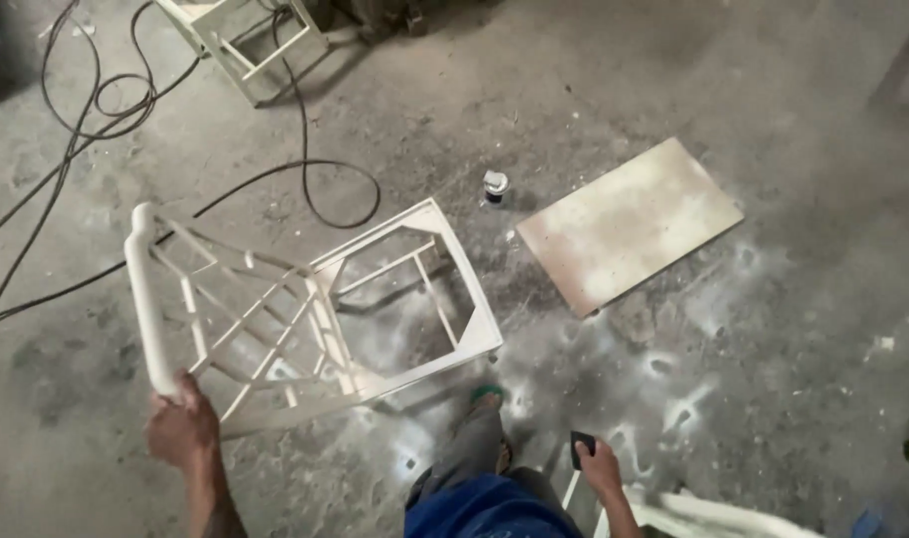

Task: The person sands a white wooden chair frame using a sanding block. They hold the chair with one hand and sand various parts of the frame, including the backrest and seat, while occasionally repositioning the chair.

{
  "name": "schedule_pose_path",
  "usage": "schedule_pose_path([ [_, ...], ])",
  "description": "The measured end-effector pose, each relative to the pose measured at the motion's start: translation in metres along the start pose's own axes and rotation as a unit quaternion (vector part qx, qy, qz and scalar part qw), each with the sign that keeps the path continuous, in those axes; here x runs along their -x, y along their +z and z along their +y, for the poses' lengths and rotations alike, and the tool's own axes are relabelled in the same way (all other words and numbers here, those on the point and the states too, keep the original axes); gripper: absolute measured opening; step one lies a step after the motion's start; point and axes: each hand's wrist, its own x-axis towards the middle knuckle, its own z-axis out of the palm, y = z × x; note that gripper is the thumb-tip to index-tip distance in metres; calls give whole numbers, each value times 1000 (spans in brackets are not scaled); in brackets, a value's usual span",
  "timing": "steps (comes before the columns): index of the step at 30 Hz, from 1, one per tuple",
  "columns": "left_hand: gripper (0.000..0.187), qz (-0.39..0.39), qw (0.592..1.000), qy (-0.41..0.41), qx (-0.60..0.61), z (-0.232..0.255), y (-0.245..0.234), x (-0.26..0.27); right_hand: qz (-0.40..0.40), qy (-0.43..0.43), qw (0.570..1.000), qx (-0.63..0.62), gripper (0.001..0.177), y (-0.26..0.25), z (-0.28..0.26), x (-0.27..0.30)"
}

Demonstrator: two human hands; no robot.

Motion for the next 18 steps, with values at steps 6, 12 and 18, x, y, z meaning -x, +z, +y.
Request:
schedule_pose_path([
  [6, 79, -61, 989, -115, -64, 21, -21, 2, 8, 27, 999, -17, 73, -20, -4, -77],
  [12, 17, 305, 828, 315, -350, -16, 24, -3, -32, 152, 982, -109, 55, -110, -91, -102],
  [18, 17, 285, 839, 308, -346, 18, 61, -27, -4, 121, 993, -4, 58, -146, -84, -204],
])
